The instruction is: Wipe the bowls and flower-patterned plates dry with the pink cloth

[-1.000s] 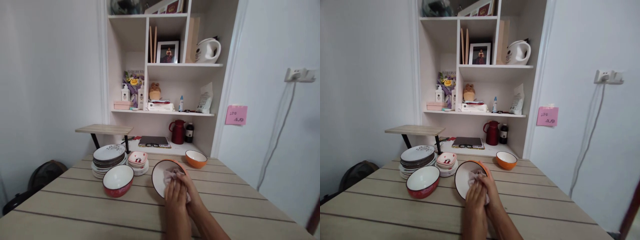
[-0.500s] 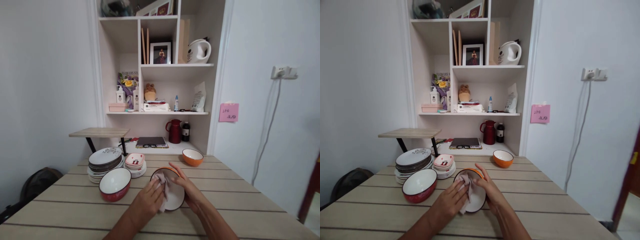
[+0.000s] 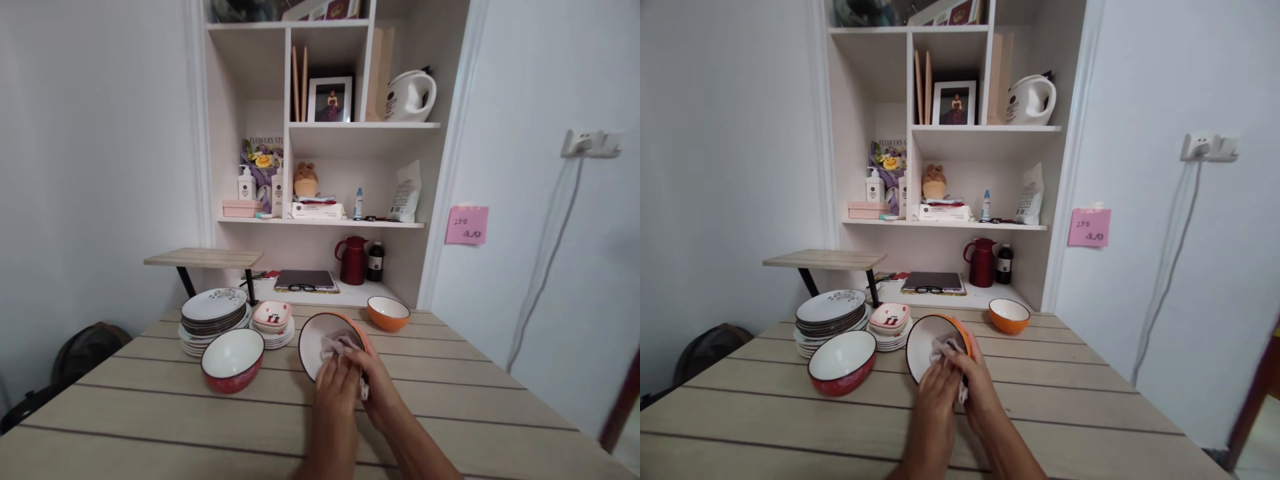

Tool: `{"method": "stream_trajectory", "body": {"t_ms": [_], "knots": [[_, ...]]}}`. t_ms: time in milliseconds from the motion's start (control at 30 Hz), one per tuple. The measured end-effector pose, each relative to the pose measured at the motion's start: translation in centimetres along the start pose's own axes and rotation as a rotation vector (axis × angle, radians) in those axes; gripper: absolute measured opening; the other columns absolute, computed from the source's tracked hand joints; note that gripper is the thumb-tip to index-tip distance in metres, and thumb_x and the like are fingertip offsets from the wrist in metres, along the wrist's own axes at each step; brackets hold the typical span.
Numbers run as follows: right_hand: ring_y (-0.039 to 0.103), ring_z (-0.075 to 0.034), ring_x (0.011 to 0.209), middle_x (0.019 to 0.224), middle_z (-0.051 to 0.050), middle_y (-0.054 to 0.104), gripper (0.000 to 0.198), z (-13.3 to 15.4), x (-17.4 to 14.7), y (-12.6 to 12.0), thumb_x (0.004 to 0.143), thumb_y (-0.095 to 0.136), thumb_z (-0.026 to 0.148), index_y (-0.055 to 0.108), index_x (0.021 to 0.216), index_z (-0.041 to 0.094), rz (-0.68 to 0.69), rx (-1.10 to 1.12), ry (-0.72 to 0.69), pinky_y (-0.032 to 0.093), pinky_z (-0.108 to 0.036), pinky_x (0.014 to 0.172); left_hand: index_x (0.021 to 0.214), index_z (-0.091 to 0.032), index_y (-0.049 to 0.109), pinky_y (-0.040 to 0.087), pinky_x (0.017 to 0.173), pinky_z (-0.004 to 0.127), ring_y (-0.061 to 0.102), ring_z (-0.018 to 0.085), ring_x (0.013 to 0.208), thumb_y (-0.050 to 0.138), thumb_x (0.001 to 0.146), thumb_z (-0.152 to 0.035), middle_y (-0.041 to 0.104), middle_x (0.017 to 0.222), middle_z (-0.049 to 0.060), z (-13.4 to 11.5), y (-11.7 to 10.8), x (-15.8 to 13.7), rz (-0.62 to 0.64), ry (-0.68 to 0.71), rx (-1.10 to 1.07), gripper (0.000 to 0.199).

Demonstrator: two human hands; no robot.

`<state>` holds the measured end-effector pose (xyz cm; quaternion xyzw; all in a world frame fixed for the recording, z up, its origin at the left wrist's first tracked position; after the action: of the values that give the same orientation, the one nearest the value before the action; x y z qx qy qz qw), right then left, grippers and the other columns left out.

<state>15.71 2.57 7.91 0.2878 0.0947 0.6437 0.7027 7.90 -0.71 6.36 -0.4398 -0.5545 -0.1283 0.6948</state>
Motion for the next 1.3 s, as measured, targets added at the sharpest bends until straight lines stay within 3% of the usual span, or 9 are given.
{"method": "stream_trajectory", "body": {"t_ms": [100,333,500,667,867,1033,1133,1233,1300], "knots": [[0.067,-0.025,0.093,0.107,-0.004,0.074,0.067,1.5,0.2,-0.6,0.071,0.069,0.028,0.054,0.137,0.028,-0.012,-0.019,0.002,0.049,-0.036,0.084,0.139,-0.022,0.049,0.047,0.106,0.037,0.058,0.018,0.122,0.041,0.096,-0.013,0.064,0.131,0.004,0.2,-0.9,0.2,0.105,0.308,0.006,0.044],[0.066,-0.027,0.100,0.112,-0.004,0.074,0.062,2.2,-0.3,0.4,0.068,0.066,0.021,0.059,0.130,0.028,0.173,-0.204,0.144,0.049,-0.037,0.084,0.118,-0.020,0.063,0.036,0.114,0.042,0.057,0.022,0.123,0.057,0.094,-0.024,0.065,0.128,0.006,3.4,-4.3,0.1,0.251,0.754,0.161,0.025],[0.070,-0.027,0.091,0.106,-0.005,0.076,0.085,0.6,-0.5,0.1,0.064,0.076,0.029,0.043,0.143,0.033,0.103,-0.103,0.231,0.050,-0.039,0.081,0.113,-0.017,0.065,0.039,0.113,0.044,0.058,0.021,0.121,0.052,0.096,-0.020,0.066,0.127,0.009,3.8,-3.7,-1.2,0.108,0.591,0.170,0.022],[0.072,-0.029,0.089,0.107,-0.007,0.076,0.105,0.3,0.2,-0.3,0.061,0.081,0.030,0.027,0.151,0.036,0.025,-0.008,0.155,0.051,-0.042,0.080,0.112,-0.022,0.066,0.042,0.112,0.044,0.057,0.020,0.123,0.050,0.096,-0.019,0.067,0.126,0.003,3.3,-2.4,-1.4,0.023,0.351,0.116,0.023],[0.070,-0.027,0.096,0.106,-0.005,0.076,0.105,0.2,0.4,0.5,0.061,0.084,0.031,0.029,0.150,0.037,0.034,0.054,0.048,0.048,-0.043,0.091,0.132,-0.021,0.057,0.054,0.100,0.050,0.056,0.026,0.125,0.042,0.092,-0.007,0.066,0.129,0.006,3.3,-1.9,0.1,-0.018,-0.011,0.036,0.045],[0.068,-0.024,0.102,0.116,-0.003,0.072,0.084,-1.0,0.1,0.6,0.067,0.079,0.028,0.043,0.142,0.036,-0.009,0.064,0.057,0.049,-0.038,0.094,0.136,-0.021,0.054,0.053,0.100,0.055,0.059,0.029,0.120,0.039,0.091,-0.010,0.066,0.128,0.009,1.4,0.3,0.1,-0.051,-0.180,-0.103,0.049],[0.070,-0.024,0.082,0.094,-0.002,0.074,0.068,-1.3,0.4,-0.9,0.066,0.078,0.036,0.056,0.130,0.029,-0.117,0.074,0.106,0.054,-0.038,0.079,0.142,-0.019,0.047,0.053,0.099,0.053,0.056,0.029,0.123,0.036,0.093,-0.012,0.064,0.131,0.010,0.0,0.6,-0.1,-0.081,-0.194,-0.087,0.051],[0.070,-0.028,0.076,0.082,-0.004,0.075,0.059,0.4,0.7,-2.2,0.066,0.077,0.046,0.064,0.120,0.024,-0.155,-0.020,0.066,0.055,-0.040,0.071,0.150,-0.015,0.033,0.049,0.104,0.044,0.045,0.024,0.136,0.038,0.096,-0.013,0.055,0.143,0.010,-2.2,0.7,0.1,0.117,0.129,-0.086,0.055],[0.070,-0.030,0.079,0.082,-0.006,0.076,0.054,1.9,0.8,-2.7,0.068,0.076,0.049,0.067,0.115,0.023,-0.150,-0.077,0.033,0.055,-0.041,0.072,0.146,-0.018,0.040,0.044,0.109,0.039,0.045,0.020,0.136,0.040,0.098,-0.016,0.055,0.143,0.007,-2.2,-0.3,0.3,0.174,0.324,-0.042,0.048]]}}
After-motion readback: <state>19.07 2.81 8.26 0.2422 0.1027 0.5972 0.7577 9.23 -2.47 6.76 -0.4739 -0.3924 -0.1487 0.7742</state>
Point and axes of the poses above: each hand's wrist, its own x-axis towards the middle knuckle, its own y-axis out of the palm, z = x × y, the point moved 8 cm from there along x, towards the middle knuckle
